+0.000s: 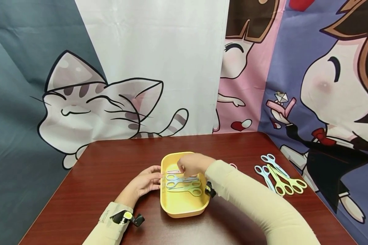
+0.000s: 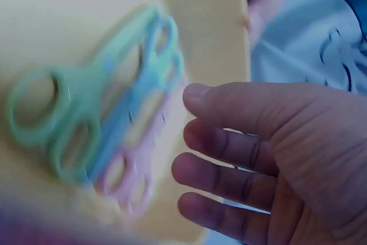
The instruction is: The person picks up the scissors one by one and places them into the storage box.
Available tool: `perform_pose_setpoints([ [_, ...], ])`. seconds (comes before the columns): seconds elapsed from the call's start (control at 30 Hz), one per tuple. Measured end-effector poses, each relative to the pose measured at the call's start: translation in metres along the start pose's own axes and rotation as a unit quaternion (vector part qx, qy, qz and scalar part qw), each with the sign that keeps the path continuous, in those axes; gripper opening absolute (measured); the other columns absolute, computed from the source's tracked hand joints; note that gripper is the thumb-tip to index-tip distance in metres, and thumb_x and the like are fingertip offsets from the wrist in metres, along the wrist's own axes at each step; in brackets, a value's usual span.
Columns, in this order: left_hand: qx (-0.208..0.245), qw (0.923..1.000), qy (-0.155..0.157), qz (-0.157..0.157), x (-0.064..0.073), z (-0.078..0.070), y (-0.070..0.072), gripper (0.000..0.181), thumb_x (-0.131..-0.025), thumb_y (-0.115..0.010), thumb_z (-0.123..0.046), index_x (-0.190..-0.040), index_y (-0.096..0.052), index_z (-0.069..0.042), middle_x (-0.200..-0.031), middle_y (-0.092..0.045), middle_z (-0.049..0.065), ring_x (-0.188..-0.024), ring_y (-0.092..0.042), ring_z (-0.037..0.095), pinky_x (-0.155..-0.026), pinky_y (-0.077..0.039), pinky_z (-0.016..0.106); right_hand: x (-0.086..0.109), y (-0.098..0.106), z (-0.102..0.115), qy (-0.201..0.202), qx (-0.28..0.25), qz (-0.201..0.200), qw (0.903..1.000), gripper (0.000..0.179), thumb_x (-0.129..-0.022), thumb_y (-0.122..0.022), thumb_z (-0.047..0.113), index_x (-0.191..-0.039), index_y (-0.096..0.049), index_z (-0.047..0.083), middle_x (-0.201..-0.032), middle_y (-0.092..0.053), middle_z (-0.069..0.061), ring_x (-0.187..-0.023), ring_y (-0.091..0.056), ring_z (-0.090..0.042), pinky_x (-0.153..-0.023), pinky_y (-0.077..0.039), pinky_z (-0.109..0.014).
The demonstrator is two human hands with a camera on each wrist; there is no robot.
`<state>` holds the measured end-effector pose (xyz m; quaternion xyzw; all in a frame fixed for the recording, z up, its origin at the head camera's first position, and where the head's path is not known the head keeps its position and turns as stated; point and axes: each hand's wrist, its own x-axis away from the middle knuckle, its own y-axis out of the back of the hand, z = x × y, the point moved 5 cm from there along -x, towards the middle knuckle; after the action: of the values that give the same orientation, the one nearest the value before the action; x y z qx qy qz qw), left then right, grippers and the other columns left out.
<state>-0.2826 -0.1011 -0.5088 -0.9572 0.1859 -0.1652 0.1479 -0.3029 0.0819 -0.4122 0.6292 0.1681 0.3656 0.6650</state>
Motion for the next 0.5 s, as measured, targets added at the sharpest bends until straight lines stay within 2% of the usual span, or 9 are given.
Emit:
perform_pose_setpoints([
  [0.13,0.004,1.0,-0.004,0.003,0.001,0.0,0.0,0.043,-0.098,-0.052,0.005,-0.136,-0.033,0.001,-0.084,-0.064,0.004,-0.069,-0.062,0.012,-0.064,-0.06,0.03,0.017,0.017,-0.031,0.007,-0.007,-0.049,0.9987,0.019,-0.082,-0.078,0.012,-0.077,-0.061,0.019,-0.069,-0.053,0.009,-0.066,-0.048,-0.01,-0.061,-0.042,-0.026],
  [0.3,0.007,1.0,-0.003,0.004,0.0,0.0,-0.002,0.045,-0.098,-0.051,0.006,-0.137,-0.031,0.002,-0.084,-0.064,0.004,-0.069,-0.062,0.011,-0.064,-0.06,0.03,0.048,0.03,-0.087,0.005,-0.015,-0.108,0.994,0.017,-0.079,-0.077,0.01,-0.076,-0.063,0.018,-0.07,-0.056,0.01,-0.065,-0.051,-0.008,-0.061,-0.046,-0.027],
  [0.4,0.007,1.0,-0.001,0.004,-0.001,0.001,-0.003,0.045,-0.098,-0.051,0.006,-0.138,-0.031,0.002,-0.084,-0.064,0.004,-0.069,-0.062,0.012,-0.063,-0.06,0.03,0.072,0.031,-0.123,-0.03,-0.018,-0.128,0.9911,0.015,-0.078,-0.077,0.009,-0.075,-0.063,0.016,-0.069,-0.057,0.009,-0.065,-0.052,-0.01,-0.062,-0.048,-0.03],
  [0.5,0.005,1.0,0.0,0.004,-0.001,0.001,-0.003,0.046,-0.098,-0.052,0.006,-0.138,-0.031,0.002,-0.084,-0.064,0.004,-0.069,-0.063,0.012,-0.064,-0.06,0.03,0.099,0.026,-0.16,-0.085,-0.018,-0.139,0.9865,0.014,-0.075,-0.075,0.008,-0.072,-0.063,0.015,-0.068,-0.057,0.007,-0.064,-0.053,-0.012,-0.06,-0.047,-0.032],
])
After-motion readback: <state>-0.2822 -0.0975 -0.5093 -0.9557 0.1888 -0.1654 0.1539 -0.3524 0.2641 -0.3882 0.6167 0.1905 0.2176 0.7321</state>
